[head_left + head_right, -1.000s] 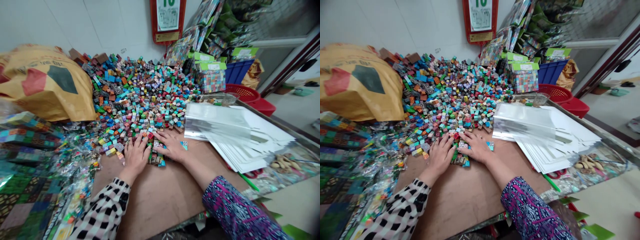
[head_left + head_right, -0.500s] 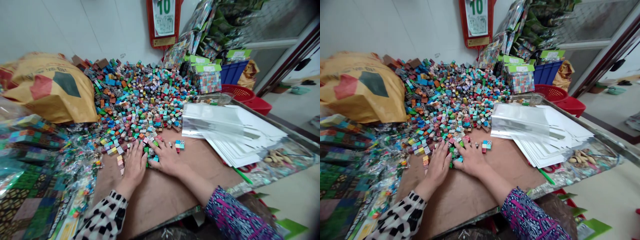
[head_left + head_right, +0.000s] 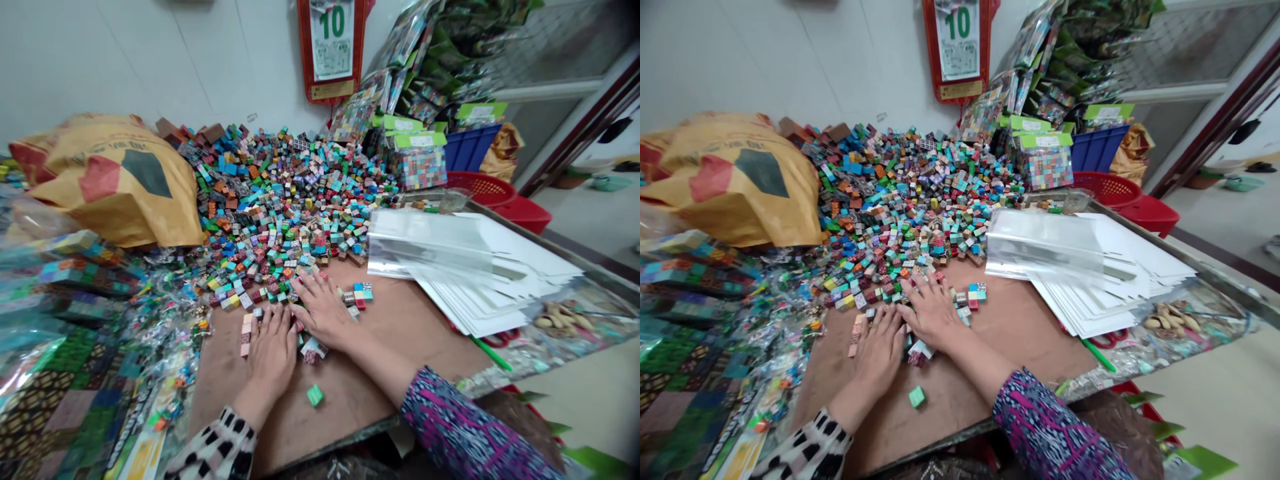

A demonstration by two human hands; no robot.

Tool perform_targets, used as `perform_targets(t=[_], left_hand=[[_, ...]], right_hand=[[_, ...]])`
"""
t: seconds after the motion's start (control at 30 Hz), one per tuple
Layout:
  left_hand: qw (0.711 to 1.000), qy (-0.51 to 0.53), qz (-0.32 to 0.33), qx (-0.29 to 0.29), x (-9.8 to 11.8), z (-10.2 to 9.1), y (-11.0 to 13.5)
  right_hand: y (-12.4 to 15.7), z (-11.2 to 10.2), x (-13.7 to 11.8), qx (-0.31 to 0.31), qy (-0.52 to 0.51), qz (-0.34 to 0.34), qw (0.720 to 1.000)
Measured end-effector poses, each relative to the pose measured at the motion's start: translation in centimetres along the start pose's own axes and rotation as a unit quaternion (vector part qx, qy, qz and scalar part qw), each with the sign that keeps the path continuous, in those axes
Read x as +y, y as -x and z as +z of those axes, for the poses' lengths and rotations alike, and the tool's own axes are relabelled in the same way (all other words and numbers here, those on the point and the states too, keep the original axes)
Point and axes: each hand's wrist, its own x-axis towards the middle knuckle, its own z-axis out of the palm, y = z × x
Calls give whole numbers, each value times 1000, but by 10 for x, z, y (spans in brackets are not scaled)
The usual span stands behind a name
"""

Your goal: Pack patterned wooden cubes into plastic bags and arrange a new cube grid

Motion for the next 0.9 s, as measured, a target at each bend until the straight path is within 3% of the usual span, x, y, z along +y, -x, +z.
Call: perform_targets(t=[0.13, 0.2, 0.33, 0.4, 0.5, 0.57, 0.67, 0.83, 0.9], left_hand=[[988, 107, -12, 106, -12, 1, 2], [983, 110, 4, 145, -10, -4, 5], [990, 19, 86, 113, 11, -11, 24], [986, -26, 148, 74, 22, -8, 37], [972, -79, 211, 61, 27, 5, 50], [973, -108, 195, 60, 24, 13, 52], [982, -138, 117, 55, 18, 18, 45], [989, -137, 12, 54, 18, 4, 17], [991, -123, -17, 45, 19, -5, 2]], right_hand=[[-7, 5, -2, -37, 33, -23, 998], [-3, 3, -2, -46, 46, -39, 997], [12, -8, 3, -73, 61, -53, 994], [20, -12, 7, -80, 66, -37, 994], [31, -15, 14, -69, 73, 2, 995], [37, -18, 18, -68, 75, 26, 995], [40, -23, 21, -82, 72, 62, 992], [26, -23, 18, -75, 88, 145, 983], [16, -14, 14, -53, 100, 120, 986]])
